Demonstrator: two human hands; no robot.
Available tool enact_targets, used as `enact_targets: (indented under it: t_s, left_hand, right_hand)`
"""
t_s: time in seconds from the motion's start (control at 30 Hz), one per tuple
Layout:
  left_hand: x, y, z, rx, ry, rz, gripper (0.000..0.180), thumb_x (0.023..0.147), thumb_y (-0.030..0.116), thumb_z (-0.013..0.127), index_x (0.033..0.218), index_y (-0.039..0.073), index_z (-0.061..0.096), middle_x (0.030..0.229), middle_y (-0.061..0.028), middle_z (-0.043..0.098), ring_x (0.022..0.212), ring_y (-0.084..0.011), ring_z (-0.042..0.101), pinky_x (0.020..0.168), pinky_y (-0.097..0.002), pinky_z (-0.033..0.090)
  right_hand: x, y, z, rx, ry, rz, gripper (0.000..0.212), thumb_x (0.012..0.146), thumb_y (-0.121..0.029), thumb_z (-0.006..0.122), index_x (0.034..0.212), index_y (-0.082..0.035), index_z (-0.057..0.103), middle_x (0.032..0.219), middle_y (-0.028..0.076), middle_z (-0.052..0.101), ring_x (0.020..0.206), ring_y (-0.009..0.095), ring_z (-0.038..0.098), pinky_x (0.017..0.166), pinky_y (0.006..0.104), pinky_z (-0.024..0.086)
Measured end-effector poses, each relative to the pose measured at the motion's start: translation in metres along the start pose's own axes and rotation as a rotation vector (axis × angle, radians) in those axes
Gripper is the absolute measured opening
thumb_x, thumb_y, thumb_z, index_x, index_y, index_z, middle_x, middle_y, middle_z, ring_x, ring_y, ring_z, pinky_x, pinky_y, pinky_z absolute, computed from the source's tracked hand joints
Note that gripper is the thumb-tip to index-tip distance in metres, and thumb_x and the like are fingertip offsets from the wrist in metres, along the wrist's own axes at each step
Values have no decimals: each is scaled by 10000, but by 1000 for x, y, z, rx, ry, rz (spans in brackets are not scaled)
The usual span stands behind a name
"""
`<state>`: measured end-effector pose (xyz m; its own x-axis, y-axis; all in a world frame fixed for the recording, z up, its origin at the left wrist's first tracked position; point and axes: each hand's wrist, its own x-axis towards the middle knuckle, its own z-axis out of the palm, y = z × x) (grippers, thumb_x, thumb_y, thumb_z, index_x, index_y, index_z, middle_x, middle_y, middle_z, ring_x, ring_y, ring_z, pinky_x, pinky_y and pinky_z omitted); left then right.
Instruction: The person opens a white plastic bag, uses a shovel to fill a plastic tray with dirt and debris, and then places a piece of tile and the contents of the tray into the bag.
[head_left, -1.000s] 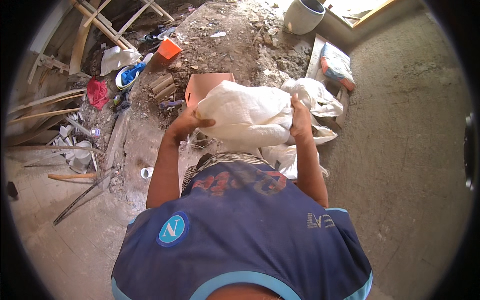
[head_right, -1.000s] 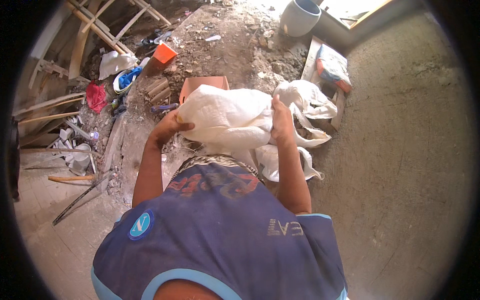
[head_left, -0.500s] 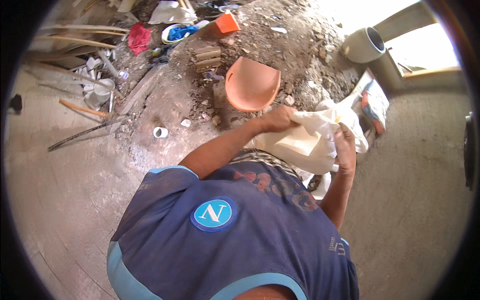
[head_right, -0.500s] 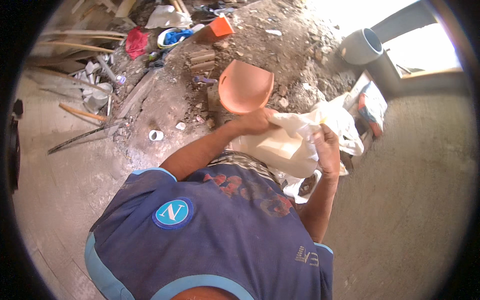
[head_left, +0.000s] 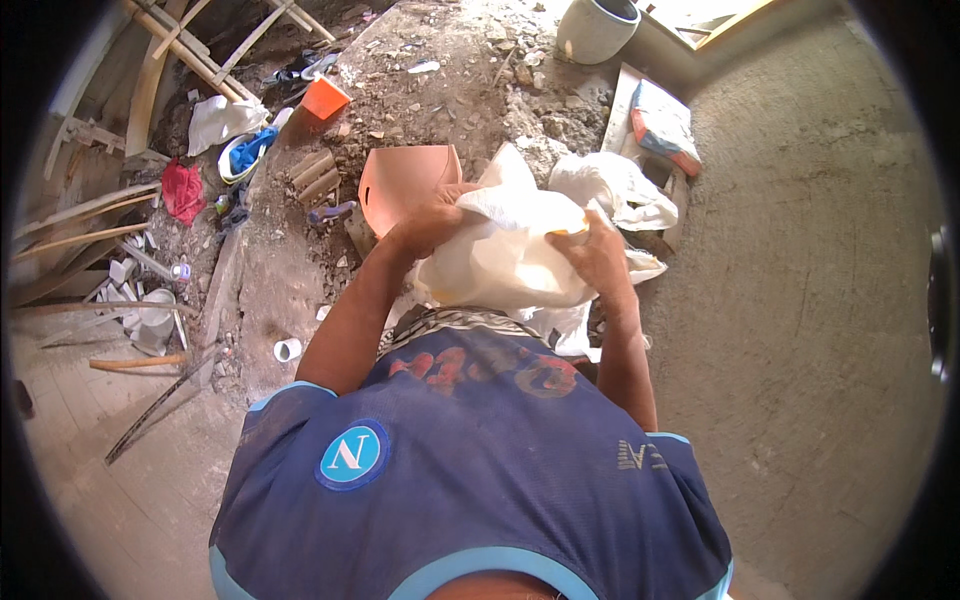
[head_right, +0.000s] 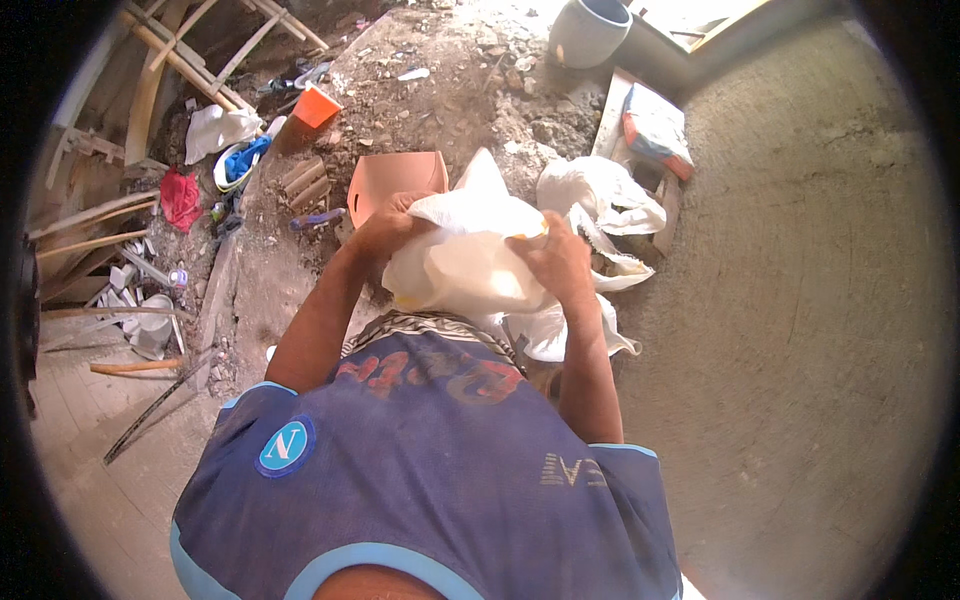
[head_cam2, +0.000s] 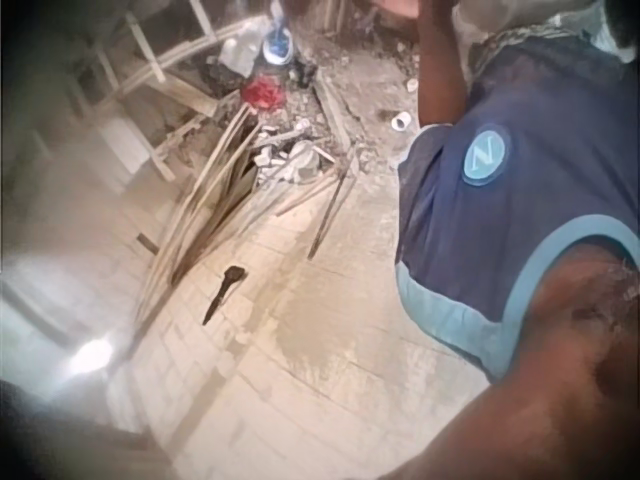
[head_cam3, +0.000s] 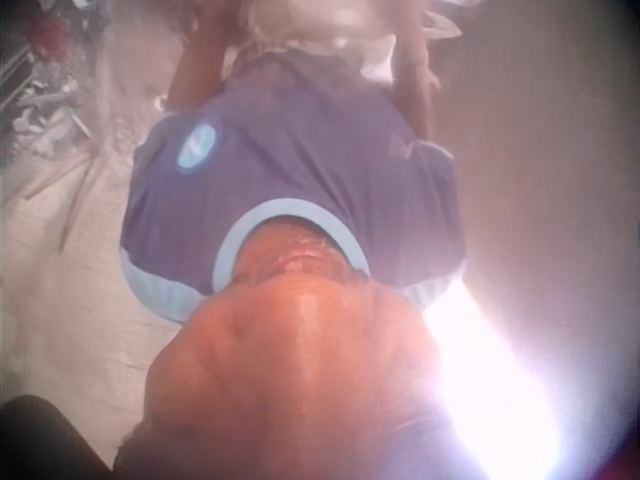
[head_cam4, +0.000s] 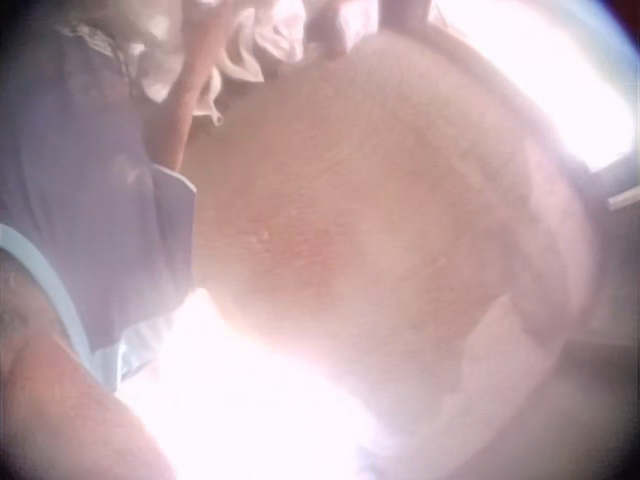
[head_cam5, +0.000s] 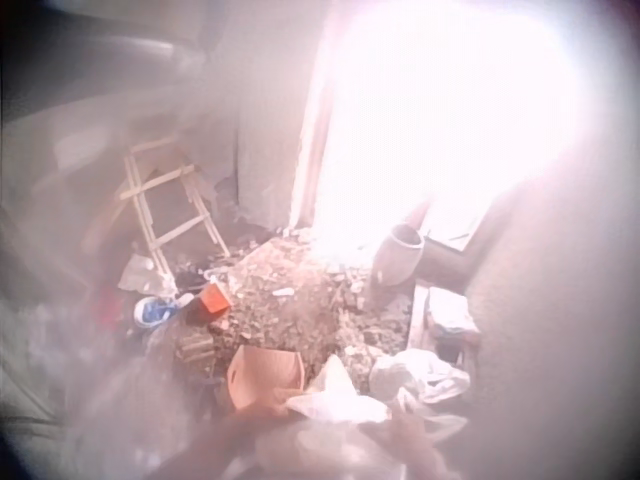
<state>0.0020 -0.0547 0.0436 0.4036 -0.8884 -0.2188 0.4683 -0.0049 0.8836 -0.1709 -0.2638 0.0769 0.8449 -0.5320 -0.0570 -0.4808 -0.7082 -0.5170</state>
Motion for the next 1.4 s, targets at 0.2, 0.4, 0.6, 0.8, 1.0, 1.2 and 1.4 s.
enact_targets:
  t_s: [0.2,0.4,0.6,0.8,1.0,1.2,1.4]
  left_hand:
    - [-17,7,-21,523,145,2,684,758,181,825,1343,16,512,1205,-102,605,1075,-161,586,898,-304,493]
    - [-64,1,-130,1024,855,-15,676,757,305,797,1306,-3,552,1257,-213,607,1169,-310,582,987,-397,459]
    - [-86,-39,-231,1209,1029,-467,711,755,435,749,1290,1,572,1323,-241,538,1205,-344,554,1003,-411,448]
    - [-76,-93,-289,1130,958,-521,635,745,440,750,1182,-6,633,1095,-245,671,1046,-369,645,895,-411,498]
    - [-64,-120,-327,1012,1042,-638,523,765,425,733,1043,-15,677,902,-211,703,846,-339,696,752,-408,527]
    - [-39,-119,-331,876,1066,-973,418,803,396,702,897,-11,720,759,-204,695,671,-330,699,656,-409,534]
    - [-20,-136,-342,1131,1058,-1026,412,813,383,667,927,-8,724,922,-256,694,896,-390,683,799,-456,515]
  right_hand:
    - [-4,73,21,173,56,93,309,928,-322,609,1036,-43,686,893,233,680,851,384,658,763,416,505]
    - [-21,101,-36,306,333,460,401,1003,-324,532,1227,-7,631,1075,140,687,957,210,641,839,358,498]
    - [-5,144,-33,387,393,343,468,1000,-372,523,1239,23,595,1079,137,665,974,212,619,821,343,493]
    - [40,151,-26,495,370,266,504,1005,-409,511,1241,32,576,1041,138,659,942,191,612,816,330,491]
    - [145,151,-24,635,259,197,528,971,-481,550,1174,3,602,910,17,582,804,104,519,697,276,445]
    - [281,141,-5,856,265,273,606,939,-519,585,1175,39,580,1078,77,610,953,150,578,776,299,489]
    - [397,152,14,647,257,144,291,891,-167,578,1079,53,596,1049,119,631,944,183,592,806,326,495]
